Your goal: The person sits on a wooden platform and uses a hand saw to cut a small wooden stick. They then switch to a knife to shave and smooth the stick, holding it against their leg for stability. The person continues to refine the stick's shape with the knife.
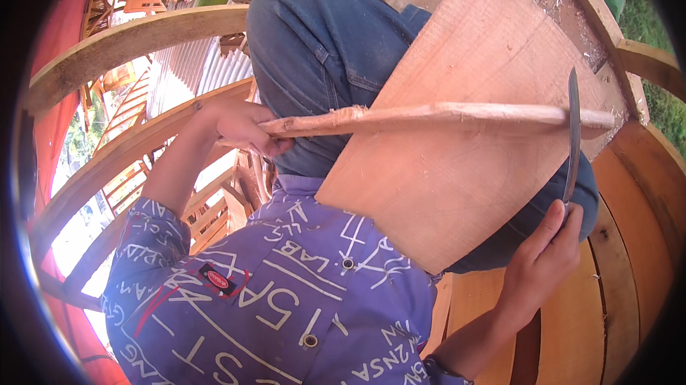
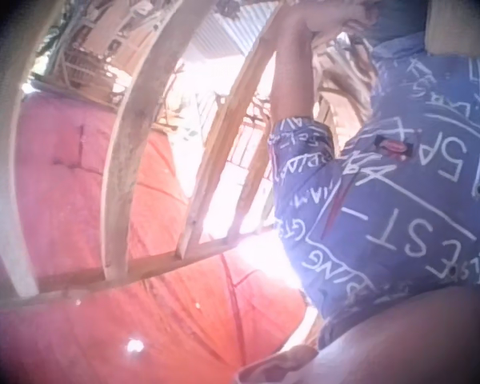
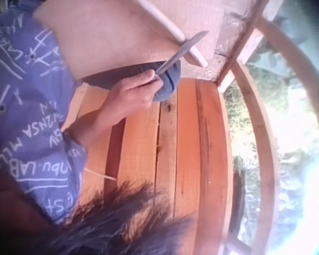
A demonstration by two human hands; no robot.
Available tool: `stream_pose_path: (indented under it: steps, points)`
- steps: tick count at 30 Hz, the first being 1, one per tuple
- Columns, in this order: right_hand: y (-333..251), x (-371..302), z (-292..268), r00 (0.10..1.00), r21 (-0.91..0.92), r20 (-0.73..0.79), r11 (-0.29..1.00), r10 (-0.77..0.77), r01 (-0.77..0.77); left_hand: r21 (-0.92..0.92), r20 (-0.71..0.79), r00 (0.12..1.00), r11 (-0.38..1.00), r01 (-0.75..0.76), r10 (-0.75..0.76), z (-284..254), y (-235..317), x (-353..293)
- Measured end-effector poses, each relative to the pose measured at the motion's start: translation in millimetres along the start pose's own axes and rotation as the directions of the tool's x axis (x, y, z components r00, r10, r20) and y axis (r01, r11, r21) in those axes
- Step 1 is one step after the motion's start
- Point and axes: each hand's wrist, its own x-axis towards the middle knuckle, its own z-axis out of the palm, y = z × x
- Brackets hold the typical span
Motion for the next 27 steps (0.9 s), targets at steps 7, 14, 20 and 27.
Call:
stream_pose_path:
  steps: [7, 14, 20, 27]
  points:
    - [-11.3, 0.6, 19.1, 1.000, 0.053, -0.019, 0.999, -0.012, 0.013, -0.006, 0.032, 0.998, 0.999, -0.045, 0.045, -0.5, -0.6, 0.9]
    - [16.2, 0.7, -1.6, 0.991, -0.021, -0.090, 0.995, 0.099, -0.101, 0.053, -0.001, 1.000, 0.998, 0.015, -0.015, -4.1, 2.1, 0.0]
    - [1.5, -1.7, -7.8, 0.988, 0.167, -0.089, 0.980, 0.125, -0.109, 0.109, -0.068, 0.998, 0.994, -0.003, 0.010, 3.6, 3.0, -1.2]
    - [-2.6, 5.3, 13.1, 0.982, -0.008, -0.039, 0.983, -0.184, 0.184, 0.303, -0.183, 0.976, 0.951, -0.057, 0.116, 16.4, 6.5, -2.9]
